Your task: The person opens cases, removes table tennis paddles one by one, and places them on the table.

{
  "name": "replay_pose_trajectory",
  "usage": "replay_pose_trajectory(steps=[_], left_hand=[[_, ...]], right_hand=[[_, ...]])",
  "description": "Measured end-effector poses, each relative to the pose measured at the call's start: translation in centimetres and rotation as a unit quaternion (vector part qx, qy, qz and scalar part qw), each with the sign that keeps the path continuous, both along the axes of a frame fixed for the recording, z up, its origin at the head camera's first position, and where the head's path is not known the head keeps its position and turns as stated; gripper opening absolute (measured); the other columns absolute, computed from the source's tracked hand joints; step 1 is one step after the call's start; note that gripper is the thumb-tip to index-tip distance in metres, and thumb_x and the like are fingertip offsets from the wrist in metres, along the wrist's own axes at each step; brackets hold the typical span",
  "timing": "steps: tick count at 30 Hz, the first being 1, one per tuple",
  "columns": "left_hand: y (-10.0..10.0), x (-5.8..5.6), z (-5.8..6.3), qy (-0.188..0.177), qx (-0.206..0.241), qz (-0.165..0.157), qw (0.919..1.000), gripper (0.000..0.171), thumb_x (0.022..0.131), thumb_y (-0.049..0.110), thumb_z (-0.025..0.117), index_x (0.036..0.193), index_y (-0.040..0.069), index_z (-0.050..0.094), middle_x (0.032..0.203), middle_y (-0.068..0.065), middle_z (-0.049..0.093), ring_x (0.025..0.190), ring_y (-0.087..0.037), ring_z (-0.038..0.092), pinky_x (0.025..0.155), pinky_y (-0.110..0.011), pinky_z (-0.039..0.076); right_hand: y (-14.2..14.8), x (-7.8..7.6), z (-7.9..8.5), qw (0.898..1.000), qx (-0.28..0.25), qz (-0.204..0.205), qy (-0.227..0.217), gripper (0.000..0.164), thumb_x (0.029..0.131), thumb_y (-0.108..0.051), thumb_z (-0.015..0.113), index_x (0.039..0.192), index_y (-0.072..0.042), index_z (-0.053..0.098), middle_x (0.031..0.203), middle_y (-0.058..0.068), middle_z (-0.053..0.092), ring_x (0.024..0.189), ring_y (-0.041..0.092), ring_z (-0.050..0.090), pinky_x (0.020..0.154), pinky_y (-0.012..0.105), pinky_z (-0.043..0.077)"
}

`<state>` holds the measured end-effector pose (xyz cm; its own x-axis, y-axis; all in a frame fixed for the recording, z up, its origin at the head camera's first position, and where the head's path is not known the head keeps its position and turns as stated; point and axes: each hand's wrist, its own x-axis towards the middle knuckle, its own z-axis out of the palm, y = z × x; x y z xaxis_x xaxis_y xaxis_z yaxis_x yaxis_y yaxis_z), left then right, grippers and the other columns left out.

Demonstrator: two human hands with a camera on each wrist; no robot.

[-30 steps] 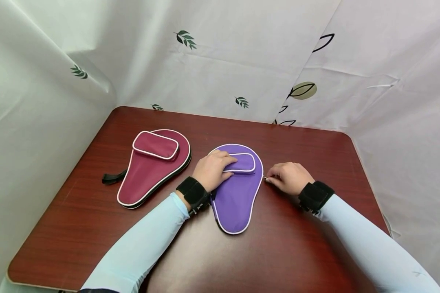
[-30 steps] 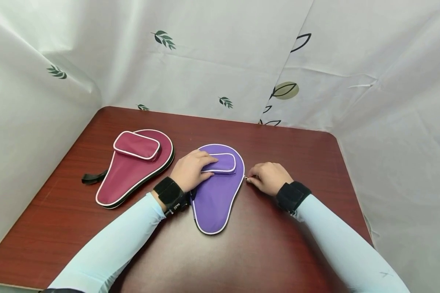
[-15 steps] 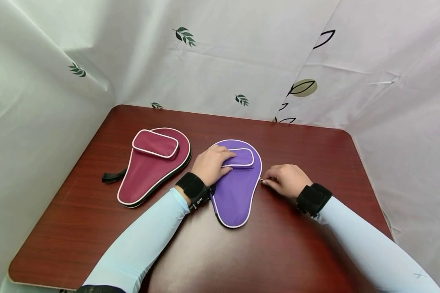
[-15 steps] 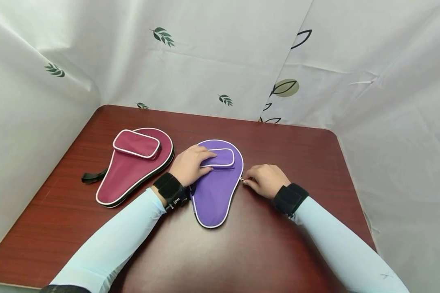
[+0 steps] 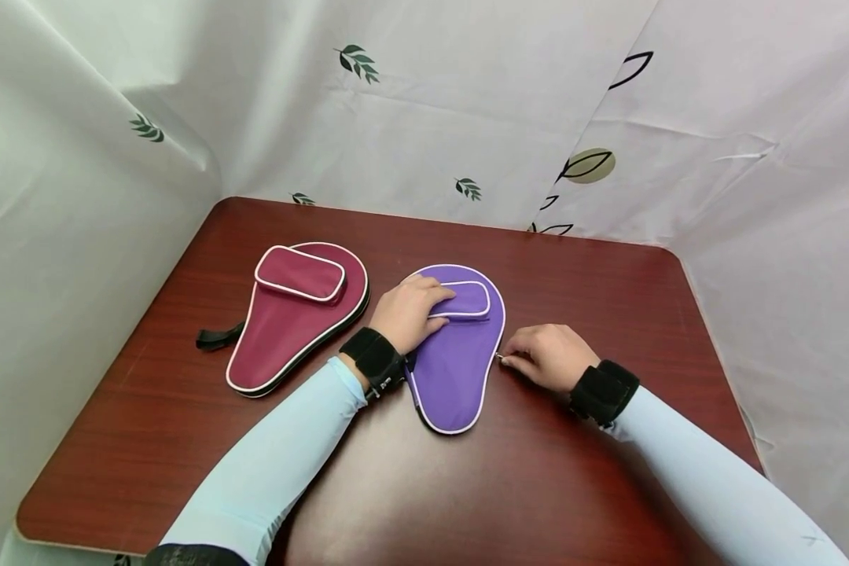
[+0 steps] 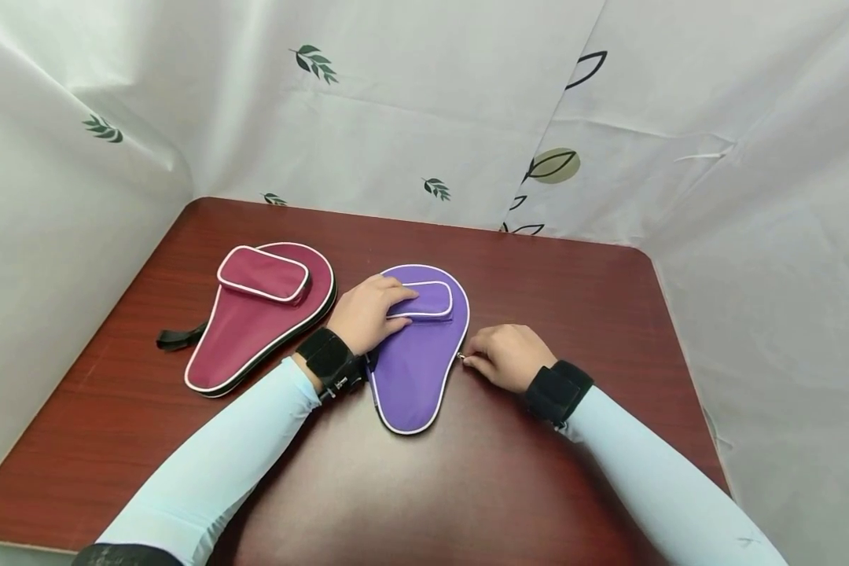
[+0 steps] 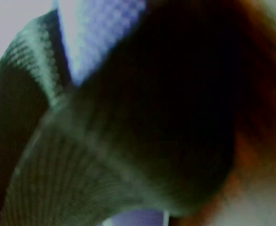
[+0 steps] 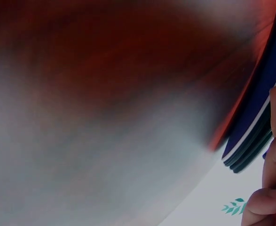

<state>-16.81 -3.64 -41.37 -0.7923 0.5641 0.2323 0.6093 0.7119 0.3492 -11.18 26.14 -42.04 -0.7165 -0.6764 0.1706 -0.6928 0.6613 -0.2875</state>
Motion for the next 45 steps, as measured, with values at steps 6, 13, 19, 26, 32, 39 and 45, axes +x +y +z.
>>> replay_pose_trajectory(steps=[6,13,19,26,32,39,45], left_hand=[[0.2,-0.1,0.0,-0.002,-0.005,0.002,1.0,0.04,0.098,0.026,0.086,0.136,0.018,0.079,0.13,-0.001,0.075,0.127,-0.022,0.064,0.098,-0.043,0.059],[0.1,-0.2,-0.1,-0.001,-0.002,0.006,1.0,0.04,0.097,0.027,0.087,0.136,0.019,0.079,0.129,-0.001,0.075,0.126,-0.022,0.064,0.096,-0.043,0.06],[0.1,-0.2,-0.1,-0.003,-0.001,0.006,1.0,0.041,0.097,0.027,0.087,0.136,0.018,0.079,0.128,-0.001,0.075,0.125,-0.022,0.065,0.097,-0.042,0.06],[0.0,-0.3,-0.1,-0.002,0.0,0.006,1.0,0.041,0.097,0.026,0.087,0.136,0.018,0.079,0.128,-0.001,0.075,0.126,-0.021,0.065,0.099,-0.042,0.059],[0.0,-0.3,0.0,-0.007,0.001,0.007,1.0,0.041,0.097,0.026,0.087,0.137,0.018,0.079,0.129,-0.001,0.075,0.127,-0.021,0.064,0.1,-0.042,0.058],[0.0,-0.3,0.0,-0.008,0.001,0.009,0.9999,0.041,0.097,0.026,0.087,0.137,0.018,0.078,0.129,0.0,0.075,0.127,-0.021,0.064,0.1,-0.041,0.058],[0.1,-0.3,0.1,-0.012,0.0,0.01,0.9999,0.042,0.097,0.027,0.087,0.137,0.019,0.079,0.128,0.0,0.075,0.126,-0.021,0.064,0.101,-0.041,0.057]], right_hand=[[-0.5,0.9,0.2,1.0,0.012,0.022,-0.002,0.01,0.095,-0.019,0.087,0.091,-0.025,0.08,0.086,-0.016,0.069,0.074,0.002,0.064,0.069,0.037,0.059],[-1.1,1.7,0.4,0.999,0.006,0.05,-0.006,0.01,0.096,-0.02,0.086,0.092,-0.024,0.079,0.087,-0.015,0.069,0.076,0.002,0.065,0.071,0.038,0.059],[-1.5,2.5,0.5,0.998,-0.007,0.069,-0.012,0.007,0.096,-0.02,0.086,0.094,-0.023,0.08,0.09,-0.015,0.072,0.078,0.002,0.067,0.071,0.038,0.059],[-1.7,3.3,0.2,0.996,-0.024,0.08,-0.001,0.009,0.094,-0.019,0.088,0.092,-0.023,0.08,0.088,-0.017,0.071,0.077,0.002,0.068,0.071,0.038,0.059],[-2.0,3.9,0.3,0.996,-0.028,0.09,-0.006,0.01,0.094,-0.019,0.088,0.09,-0.023,0.08,0.085,-0.016,0.07,0.074,0.0,0.066,0.068,0.037,0.058],[-2.4,4.8,0.4,0.995,-0.029,0.095,-0.006,0.012,0.093,-0.02,0.089,0.088,-0.023,0.079,0.084,-0.017,0.07,0.074,0.001,0.066,0.068,0.037,0.058],[-2.7,5.9,0.3,0.993,-0.039,0.112,0.007,0.013,0.089,-0.019,0.092,0.089,-0.023,0.08,0.085,-0.016,0.071,0.077,0.002,0.068,0.07,0.036,0.058]])
